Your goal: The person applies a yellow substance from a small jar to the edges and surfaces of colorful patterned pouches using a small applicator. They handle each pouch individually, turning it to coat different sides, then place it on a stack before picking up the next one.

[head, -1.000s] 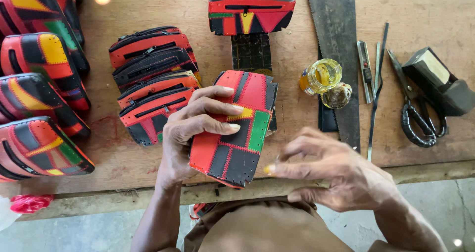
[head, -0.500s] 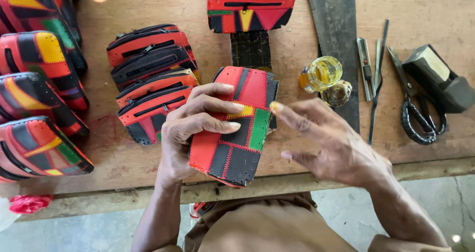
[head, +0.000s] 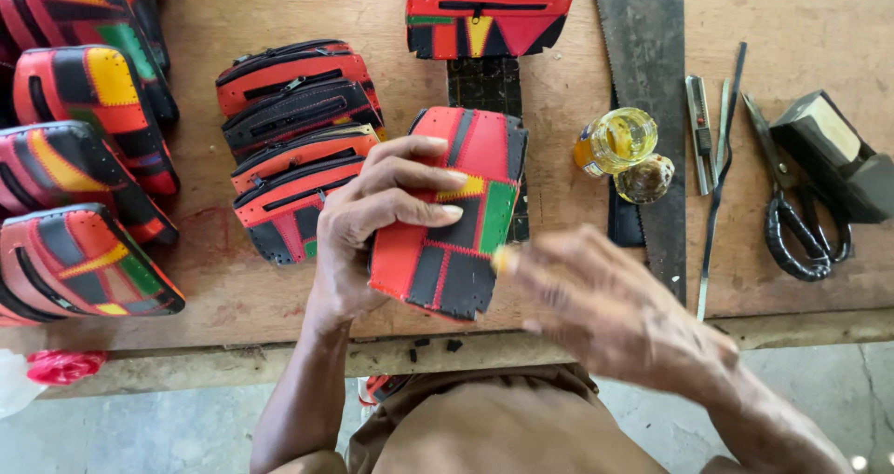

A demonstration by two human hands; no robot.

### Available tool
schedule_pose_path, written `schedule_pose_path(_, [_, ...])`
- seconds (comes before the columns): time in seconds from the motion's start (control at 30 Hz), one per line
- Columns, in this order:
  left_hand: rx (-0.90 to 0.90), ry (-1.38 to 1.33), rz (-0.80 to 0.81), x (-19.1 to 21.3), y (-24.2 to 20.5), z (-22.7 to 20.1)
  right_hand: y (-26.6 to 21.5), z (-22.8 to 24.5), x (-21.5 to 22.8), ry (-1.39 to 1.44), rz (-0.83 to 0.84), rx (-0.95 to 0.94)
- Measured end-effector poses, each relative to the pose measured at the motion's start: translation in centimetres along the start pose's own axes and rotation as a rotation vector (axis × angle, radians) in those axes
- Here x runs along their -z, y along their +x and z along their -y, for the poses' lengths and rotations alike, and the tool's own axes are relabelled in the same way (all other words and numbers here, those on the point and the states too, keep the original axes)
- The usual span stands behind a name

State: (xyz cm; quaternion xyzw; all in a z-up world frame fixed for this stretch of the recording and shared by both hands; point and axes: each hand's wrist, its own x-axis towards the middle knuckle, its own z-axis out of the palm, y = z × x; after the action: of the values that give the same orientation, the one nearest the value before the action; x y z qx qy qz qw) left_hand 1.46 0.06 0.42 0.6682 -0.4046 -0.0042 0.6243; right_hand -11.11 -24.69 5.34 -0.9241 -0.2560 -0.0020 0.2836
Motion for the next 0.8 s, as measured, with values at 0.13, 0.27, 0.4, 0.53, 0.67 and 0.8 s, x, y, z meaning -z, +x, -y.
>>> schedule_pose_path(0.13, [-0.015,0.01,-0.009,0.0,0.0,0.4,0.0,0.2,-0.3,-0.026,-0.059,0.026])
schedule_pose_path(0.27, [0.022,0.016,-0.026,-0.2,0.1,0.7,0.0,0.2,0.0,-0.213,-0.033,0.104])
schedule_pose_path(0.4, [0.007,0.02,-0.039,0.0,-0.1,1.1,0.1,0.1,-0.5,-0.166,-0.105,0.11])
schedule_pose_path(0.53, [-0.002,0.022,-0.048,0.0,0.2,1.0,-0.2,-0.1,-0.9,-0.142,-0.112,0.117])
schedule_pose_path(0.67, [0.001,0.073,-0.055,0.2,0.1,1.1,-0.2,-0.1,-1.0,-0.163,-0.105,0.173])
schedule_pose_path(0.8, [0.002,0.037,-0.043,0.1,0.2,1.1,0.2,-0.4,-1.4,-0.023,-0.08,-0.015])
